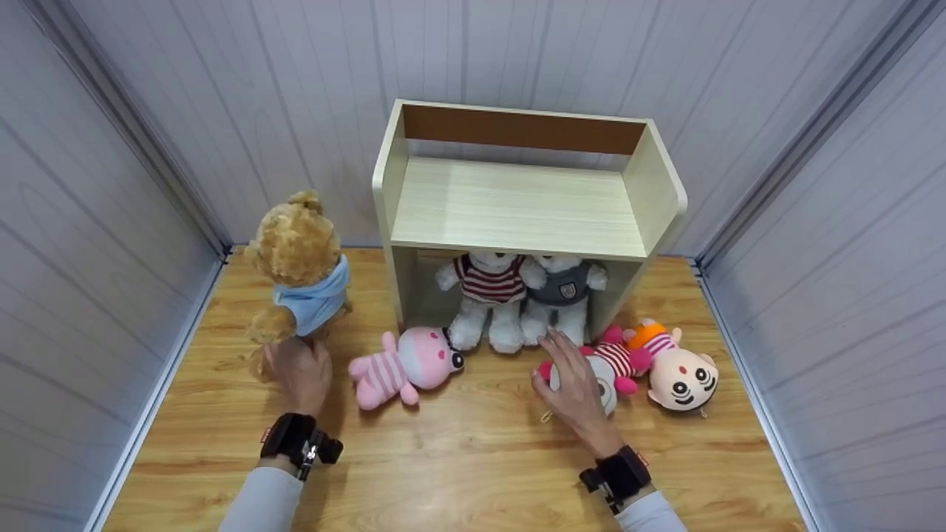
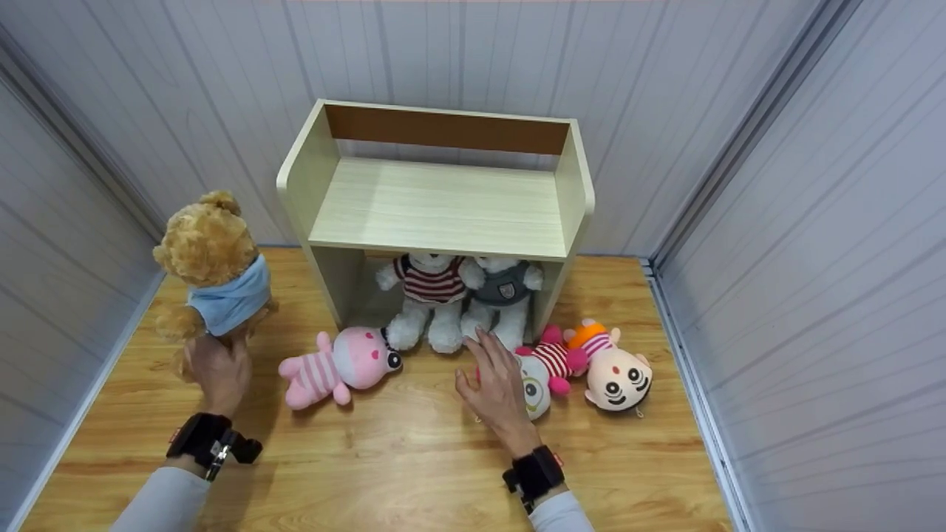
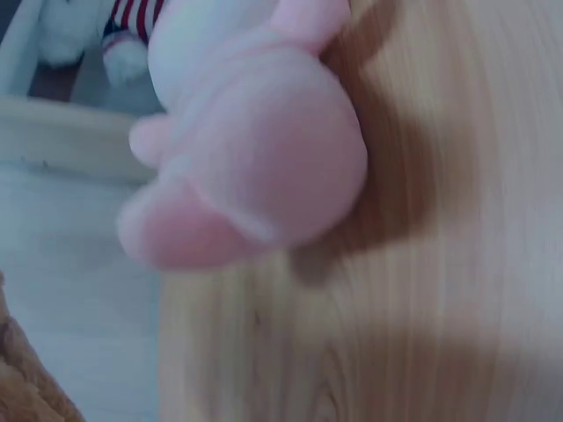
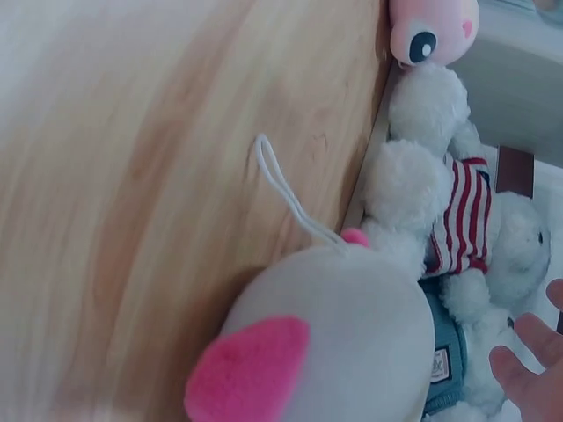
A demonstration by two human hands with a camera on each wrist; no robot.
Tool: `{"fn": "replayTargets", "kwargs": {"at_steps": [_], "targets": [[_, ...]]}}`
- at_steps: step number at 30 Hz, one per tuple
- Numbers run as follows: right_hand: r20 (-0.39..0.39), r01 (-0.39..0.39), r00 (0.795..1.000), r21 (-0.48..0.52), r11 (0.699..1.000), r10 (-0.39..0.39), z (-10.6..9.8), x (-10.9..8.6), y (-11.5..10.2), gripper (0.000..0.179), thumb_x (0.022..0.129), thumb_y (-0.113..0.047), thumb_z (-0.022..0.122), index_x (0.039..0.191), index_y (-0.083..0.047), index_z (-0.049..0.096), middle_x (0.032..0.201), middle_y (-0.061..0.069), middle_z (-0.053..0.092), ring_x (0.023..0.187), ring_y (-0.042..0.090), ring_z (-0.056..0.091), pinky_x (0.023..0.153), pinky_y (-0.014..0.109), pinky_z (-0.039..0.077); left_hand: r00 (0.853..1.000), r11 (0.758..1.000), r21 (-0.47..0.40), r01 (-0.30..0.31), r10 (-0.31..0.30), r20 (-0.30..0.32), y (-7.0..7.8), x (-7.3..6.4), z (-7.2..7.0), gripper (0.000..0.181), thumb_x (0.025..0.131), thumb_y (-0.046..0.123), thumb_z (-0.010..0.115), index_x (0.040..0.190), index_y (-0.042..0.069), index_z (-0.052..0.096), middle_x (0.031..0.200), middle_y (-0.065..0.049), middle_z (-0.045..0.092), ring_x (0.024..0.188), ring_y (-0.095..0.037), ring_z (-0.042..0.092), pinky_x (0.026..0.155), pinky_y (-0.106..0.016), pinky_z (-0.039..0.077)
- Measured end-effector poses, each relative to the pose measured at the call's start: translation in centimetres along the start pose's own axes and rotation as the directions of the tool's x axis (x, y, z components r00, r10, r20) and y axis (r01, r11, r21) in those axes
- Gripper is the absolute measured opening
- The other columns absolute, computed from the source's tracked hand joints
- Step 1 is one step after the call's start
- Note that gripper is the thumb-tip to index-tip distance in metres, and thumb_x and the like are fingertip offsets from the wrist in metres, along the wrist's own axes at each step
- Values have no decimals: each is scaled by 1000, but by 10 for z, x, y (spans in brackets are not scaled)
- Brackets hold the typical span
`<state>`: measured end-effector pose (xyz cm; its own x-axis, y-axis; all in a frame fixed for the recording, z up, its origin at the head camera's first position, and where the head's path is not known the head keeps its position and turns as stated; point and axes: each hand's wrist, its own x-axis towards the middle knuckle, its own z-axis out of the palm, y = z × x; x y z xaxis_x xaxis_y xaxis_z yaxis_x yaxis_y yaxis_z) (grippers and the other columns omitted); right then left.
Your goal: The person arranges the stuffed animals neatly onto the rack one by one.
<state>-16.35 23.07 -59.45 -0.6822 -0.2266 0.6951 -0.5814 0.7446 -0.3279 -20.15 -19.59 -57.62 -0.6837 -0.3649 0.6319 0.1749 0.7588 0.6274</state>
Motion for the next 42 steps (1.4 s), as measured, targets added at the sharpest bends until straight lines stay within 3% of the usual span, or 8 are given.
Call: {"fn": "replayTargets", "kwargs": {"at_steps": [7,14,18,23,29,33,39,42], "targets": [[-7,2,1000,14,1000,-2,4,2,-9,53,81,-25,69,128,-4,60,138,17,52,126,35,48,98,54,41,994,987,-119,-106,103,-33,23,-5,2,21,90,12,61,103,-4,60,103,-24,61,105,-44,51,101,-56,29],[-16,18,1000,90,996,-17,3,11,-23,52,81,-23,69,128,-2,60,137,20,52,125,38,49,100,50,40,916,920,-83,-382,366,-163,31,-15,5,31,84,7,64,109,-10,58,98,-30,56,92,-47,51,85,-57,34],[7,-23,1000,153,988,22,1,16,-35,54,82,-22,71,130,-3,58,140,18,50,129,32,46,103,45,38,921,915,-120,-386,374,-114,38,-20,3,56,78,2,70,129,-11,50,104,-30,56,94,-44,51,84,-53,36],[58,-110,994,286,952,97,-4,23,-54,55,84,-20,70,135,-6,55,146,10,45,133,26,42,108,35,33,930,924,-112,-366,367,-17,44,-25,0,66,76,8,72,133,-11,46,106,-26,56,97,-41,50,87,-52,34],[121,-196,980,413,889,160,-16,37,-79,58,84,-12,69,139,-10,50,148,8,43,135,26,40,108,37,33,900,901,-9,-435,434,-39,50,-28,1,62,85,27,63,132,-8,47,106,-22,60,95,-39,52,83,-50,37],[197,-278,959,543,792,202,-33,52,-103,56,88,-4,65,140,-1,46,146,18,42,135,30,38,107,40,36,852,857,13,-516,514,-102,53,-32,3,76,83,51,62,131,-6,47,115,-21,60,93,-36,53,80,-49,38],[366,-426,905,758,494,218,-39,59,-110,50,98,3,47,146,4,33,150,22,34,135,37,35,106,40,37,743,764,58,-642,639,-199,59,-35,8,99,79,83,40,127,-3,53,127,-17,60,86,-33,56,72,-48,38],[385,-438,899,806,398,209,-34,57,-106,48,100,1,42,147,4,30,151,22,33,135,40,35,107,39,36,717,733,53,-678,676,-171,59,-37,9,97,80,82,40,127,-1,52,130,-17,59,88,-34,56,74,-48,38]]}}
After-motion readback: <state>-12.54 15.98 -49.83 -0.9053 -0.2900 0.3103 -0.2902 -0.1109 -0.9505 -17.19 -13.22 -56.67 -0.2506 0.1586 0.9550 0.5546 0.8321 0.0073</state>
